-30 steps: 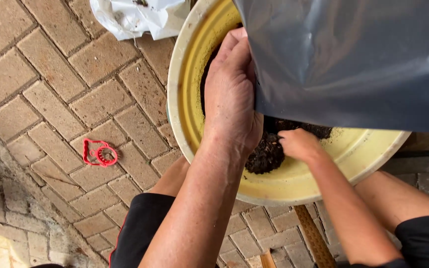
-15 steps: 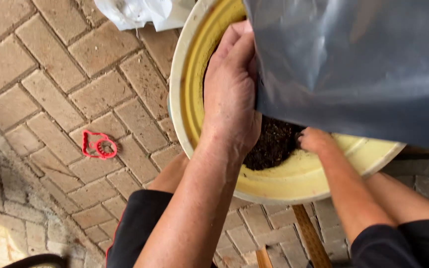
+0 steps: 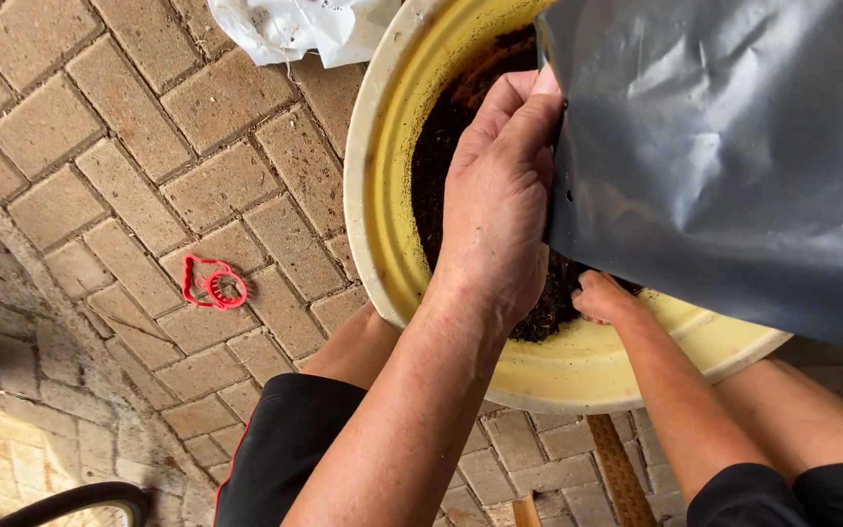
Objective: Filling black plastic nursery bags with soil using a hand scoop.
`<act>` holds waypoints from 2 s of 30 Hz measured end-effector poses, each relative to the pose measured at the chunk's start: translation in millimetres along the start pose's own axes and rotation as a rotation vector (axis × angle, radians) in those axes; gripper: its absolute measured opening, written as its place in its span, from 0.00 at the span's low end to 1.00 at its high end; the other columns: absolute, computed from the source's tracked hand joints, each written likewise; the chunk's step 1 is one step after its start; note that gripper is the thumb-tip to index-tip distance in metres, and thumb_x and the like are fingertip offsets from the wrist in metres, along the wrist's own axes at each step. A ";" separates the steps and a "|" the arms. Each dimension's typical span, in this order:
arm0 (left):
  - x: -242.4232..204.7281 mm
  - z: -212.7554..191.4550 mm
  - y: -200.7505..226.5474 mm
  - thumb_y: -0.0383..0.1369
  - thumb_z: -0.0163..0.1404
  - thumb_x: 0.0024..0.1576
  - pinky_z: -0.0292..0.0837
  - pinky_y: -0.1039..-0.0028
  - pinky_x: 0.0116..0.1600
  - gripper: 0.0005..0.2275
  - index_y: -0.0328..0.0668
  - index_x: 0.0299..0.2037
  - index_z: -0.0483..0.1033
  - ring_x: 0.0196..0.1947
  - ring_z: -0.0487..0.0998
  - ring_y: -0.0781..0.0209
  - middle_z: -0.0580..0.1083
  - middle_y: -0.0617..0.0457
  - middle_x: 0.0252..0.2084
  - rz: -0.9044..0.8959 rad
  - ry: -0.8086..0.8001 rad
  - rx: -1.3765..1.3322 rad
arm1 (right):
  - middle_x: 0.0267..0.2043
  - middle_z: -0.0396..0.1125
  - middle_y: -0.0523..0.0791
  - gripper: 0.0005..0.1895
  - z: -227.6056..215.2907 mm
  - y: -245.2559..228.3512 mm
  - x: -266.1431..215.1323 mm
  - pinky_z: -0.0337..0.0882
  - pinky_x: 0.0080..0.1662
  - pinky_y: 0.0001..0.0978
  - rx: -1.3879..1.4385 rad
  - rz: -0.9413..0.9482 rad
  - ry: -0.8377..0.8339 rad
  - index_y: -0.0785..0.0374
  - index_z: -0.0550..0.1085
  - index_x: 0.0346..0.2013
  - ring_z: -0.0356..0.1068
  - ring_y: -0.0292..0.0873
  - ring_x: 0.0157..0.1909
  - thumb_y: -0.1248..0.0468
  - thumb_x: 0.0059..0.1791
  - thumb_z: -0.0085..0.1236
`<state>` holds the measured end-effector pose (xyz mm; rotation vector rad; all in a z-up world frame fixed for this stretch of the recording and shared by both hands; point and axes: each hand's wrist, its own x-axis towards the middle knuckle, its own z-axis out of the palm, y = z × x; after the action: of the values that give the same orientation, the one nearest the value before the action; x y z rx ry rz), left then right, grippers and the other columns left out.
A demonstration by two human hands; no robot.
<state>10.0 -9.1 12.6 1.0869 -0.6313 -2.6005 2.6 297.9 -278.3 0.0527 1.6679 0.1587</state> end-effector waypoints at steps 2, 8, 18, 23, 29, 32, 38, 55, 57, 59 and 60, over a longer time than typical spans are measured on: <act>-1.8 2.4 1.0 0.32 0.39 0.69 0.73 0.82 0.39 0.07 0.42 0.43 0.70 0.30 0.69 0.75 0.71 0.58 0.33 0.007 -0.006 0.008 | 0.33 0.67 0.51 0.22 6.5 3.4 3.9 0.68 0.27 0.29 0.012 -0.024 0.008 0.71 0.64 0.63 0.61 0.38 0.25 0.66 0.56 0.52; 1.1 -7.6 -10.0 0.32 0.41 0.73 0.62 0.86 0.32 0.08 0.41 0.43 0.70 0.25 0.58 0.79 0.65 0.64 0.30 0.043 -0.024 -0.044 | 0.28 0.60 0.44 0.04 21.8 1.2 4.8 0.67 0.27 0.28 -0.177 -0.148 0.138 0.68 0.72 0.39 0.57 0.36 0.24 0.69 0.54 0.53; 4.4 -9.5 -8.4 0.32 0.41 0.72 0.66 0.84 0.37 0.07 0.40 0.46 0.71 0.28 0.63 0.76 0.68 0.59 0.33 0.116 -0.059 -0.017 | 0.24 0.59 0.43 0.09 21.0 -2.6 0.2 0.66 0.24 0.27 -0.143 -0.239 0.146 0.68 0.69 0.34 0.56 0.34 0.21 0.66 0.56 0.51; 5.5 -12.2 -2.5 0.33 0.41 0.71 0.73 0.80 0.44 0.08 0.40 0.46 0.71 0.34 0.70 0.75 0.71 0.57 0.36 0.071 -0.033 0.008 | 0.24 0.64 0.47 0.05 16.9 3.9 1.4 0.69 0.23 0.32 0.081 -0.224 -0.010 0.70 0.66 0.41 0.63 0.39 0.20 0.76 0.51 0.47; 14.4 -26.9 1.6 0.33 0.41 0.70 0.76 0.79 0.45 0.08 0.39 0.46 0.71 0.33 0.72 0.73 0.73 0.56 0.35 0.088 -0.032 0.026 | 0.21 0.65 0.51 0.11 -2.4 14.1 -19.8 0.66 0.22 0.36 0.269 -0.346 -0.099 0.72 0.71 0.38 0.62 0.43 0.18 0.79 0.44 0.44; 21.9 -38.1 2.5 0.32 0.43 0.68 0.76 0.79 0.41 0.06 0.42 0.46 0.73 0.30 0.71 0.73 0.72 0.57 0.34 0.085 0.011 0.080 | 0.20 0.67 0.53 0.09 -13.8 35.3 4.1 0.68 0.22 0.39 0.308 -0.404 -0.082 0.77 0.71 0.34 0.65 0.45 0.18 0.78 0.43 0.44; 26.9 -70.7 23.1 0.35 0.45 0.67 0.71 0.77 0.31 0.07 0.45 0.40 0.74 0.25 0.68 0.71 0.71 0.59 0.30 0.097 0.028 0.336 | 0.34 0.69 0.58 0.34 -41.1 37.1 -54.4 0.71 0.34 0.40 0.668 -0.402 -0.012 0.72 0.54 0.63 0.61 0.44 0.23 0.73 0.44 0.55; 40.8 -109.6 33.1 0.34 0.46 0.67 0.68 0.80 0.37 0.07 0.42 0.38 0.70 0.29 0.68 0.72 0.71 0.59 0.31 0.336 -0.004 0.634 | 0.22 0.68 0.48 0.15 -110.6 94.8 -297.4 0.66 0.24 0.35 0.621 -0.566 0.039 0.70 0.73 0.43 0.62 0.40 0.18 0.65 0.44 0.55; 43.5 -104.9 24.7 0.33 0.47 0.68 0.67 0.79 0.37 0.07 0.42 0.38 0.69 0.30 0.67 0.71 0.70 0.59 0.31 0.371 -0.047 0.645 | 0.20 0.68 0.46 0.13 -124.0 97.4 -315.4 0.66 0.22 0.33 0.610 -0.662 0.011 0.73 0.75 0.38 0.62 0.38 0.17 0.65 0.43 0.53; 40.2 -93.3 23.5 0.36 0.46 0.65 0.72 0.78 0.35 0.07 0.45 0.36 0.69 0.27 0.70 0.69 0.72 0.57 0.29 0.233 0.000 0.695 | 0.21 0.69 0.45 0.15 -137.5 94.2 -330.4 0.68 0.25 0.31 0.537 -0.769 0.029 0.73 0.77 0.37 0.62 0.37 0.19 0.63 0.45 0.50; 36.9 -87.5 22.4 0.36 0.46 0.65 0.72 0.78 0.35 0.07 0.45 0.36 0.69 0.27 0.70 0.69 0.72 0.57 0.29 0.234 -0.002 0.691 | 0.21 0.69 0.45 0.15 -141.0 89.6 -332.3 0.68 0.25 0.31 0.534 -0.768 0.032 0.73 0.77 0.37 0.62 0.37 0.19 0.63 0.45 0.50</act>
<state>49.1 -68.6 -54.1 1.0851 -1.6233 -2.2159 -108.2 333.5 75.0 -0.1897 1.6125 -0.8671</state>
